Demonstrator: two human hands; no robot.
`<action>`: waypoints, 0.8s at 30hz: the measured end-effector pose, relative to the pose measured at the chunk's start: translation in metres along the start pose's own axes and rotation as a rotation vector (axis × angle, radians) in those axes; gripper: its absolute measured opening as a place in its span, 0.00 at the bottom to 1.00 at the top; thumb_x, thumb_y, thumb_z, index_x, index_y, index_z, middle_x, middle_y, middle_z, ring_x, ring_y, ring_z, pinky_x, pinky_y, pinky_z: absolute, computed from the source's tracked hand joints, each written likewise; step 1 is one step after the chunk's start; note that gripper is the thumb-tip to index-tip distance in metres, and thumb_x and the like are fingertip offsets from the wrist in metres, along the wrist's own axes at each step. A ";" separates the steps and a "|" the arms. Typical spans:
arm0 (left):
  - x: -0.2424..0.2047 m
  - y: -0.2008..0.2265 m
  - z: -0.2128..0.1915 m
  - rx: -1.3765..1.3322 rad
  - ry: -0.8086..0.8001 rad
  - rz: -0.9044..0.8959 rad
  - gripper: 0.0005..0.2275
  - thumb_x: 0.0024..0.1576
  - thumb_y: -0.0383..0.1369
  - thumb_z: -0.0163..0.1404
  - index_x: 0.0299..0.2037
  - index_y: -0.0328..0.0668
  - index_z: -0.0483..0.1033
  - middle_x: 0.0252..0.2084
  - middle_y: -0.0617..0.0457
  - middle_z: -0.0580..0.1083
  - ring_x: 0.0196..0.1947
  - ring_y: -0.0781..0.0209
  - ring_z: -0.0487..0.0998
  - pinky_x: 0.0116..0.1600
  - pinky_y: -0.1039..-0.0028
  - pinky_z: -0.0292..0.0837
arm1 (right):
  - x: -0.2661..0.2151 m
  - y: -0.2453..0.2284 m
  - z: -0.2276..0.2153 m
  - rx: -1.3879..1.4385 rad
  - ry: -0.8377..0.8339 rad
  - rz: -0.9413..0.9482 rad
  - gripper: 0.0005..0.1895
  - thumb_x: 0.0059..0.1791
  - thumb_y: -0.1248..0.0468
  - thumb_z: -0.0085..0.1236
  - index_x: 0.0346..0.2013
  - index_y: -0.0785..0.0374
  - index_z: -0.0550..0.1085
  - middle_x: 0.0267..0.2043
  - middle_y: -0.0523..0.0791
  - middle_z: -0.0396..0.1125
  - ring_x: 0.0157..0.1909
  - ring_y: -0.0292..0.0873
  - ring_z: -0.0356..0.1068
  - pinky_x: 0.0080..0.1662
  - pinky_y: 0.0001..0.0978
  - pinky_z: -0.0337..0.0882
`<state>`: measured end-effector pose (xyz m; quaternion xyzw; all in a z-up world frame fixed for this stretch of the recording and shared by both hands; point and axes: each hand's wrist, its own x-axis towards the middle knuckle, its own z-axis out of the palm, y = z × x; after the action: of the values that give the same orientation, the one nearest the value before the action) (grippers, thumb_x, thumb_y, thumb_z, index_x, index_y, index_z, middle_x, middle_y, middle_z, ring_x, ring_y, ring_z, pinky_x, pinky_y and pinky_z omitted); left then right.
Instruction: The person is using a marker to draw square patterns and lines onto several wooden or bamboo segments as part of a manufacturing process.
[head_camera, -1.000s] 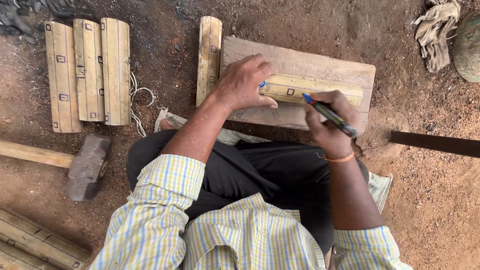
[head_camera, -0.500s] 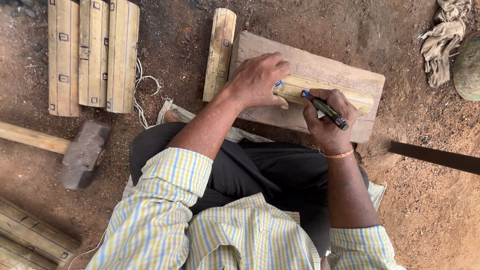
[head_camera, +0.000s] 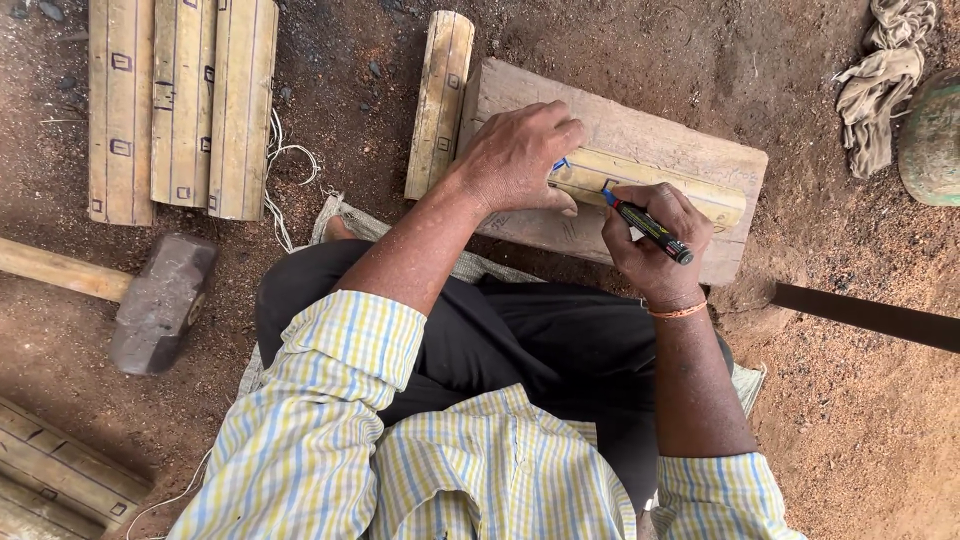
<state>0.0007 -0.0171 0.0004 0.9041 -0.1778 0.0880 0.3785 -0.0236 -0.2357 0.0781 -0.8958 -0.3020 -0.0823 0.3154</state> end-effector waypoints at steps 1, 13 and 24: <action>0.001 -0.001 0.000 0.000 0.000 0.002 0.39 0.29 0.52 0.75 0.50 0.44 0.76 0.42 0.53 0.73 0.46 0.54 0.78 0.51 0.59 0.78 | 0.000 0.002 0.001 -0.001 0.001 0.000 0.07 0.47 0.72 0.65 0.38 0.64 0.78 0.36 0.45 0.74 0.38 0.41 0.77 0.43 0.32 0.76; 0.000 0.001 -0.002 -0.008 -0.020 -0.007 0.40 0.28 0.52 0.76 0.51 0.42 0.75 0.43 0.52 0.73 0.47 0.52 0.78 0.52 0.58 0.78 | -0.003 0.007 0.003 -0.014 0.025 -0.033 0.08 0.47 0.72 0.66 0.40 0.64 0.78 0.38 0.46 0.74 0.40 0.41 0.77 0.44 0.32 0.77; 0.001 0.002 -0.004 -0.018 -0.047 -0.022 0.41 0.28 0.52 0.75 0.52 0.43 0.75 0.44 0.52 0.73 0.48 0.53 0.78 0.53 0.60 0.78 | 0.003 0.012 0.002 0.029 0.023 0.029 0.07 0.47 0.73 0.66 0.39 0.66 0.78 0.36 0.48 0.73 0.35 0.39 0.76 0.39 0.30 0.75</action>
<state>0.0008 -0.0159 0.0042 0.9043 -0.1774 0.0611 0.3834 -0.0145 -0.2407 0.0715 -0.8945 -0.2863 -0.0838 0.3331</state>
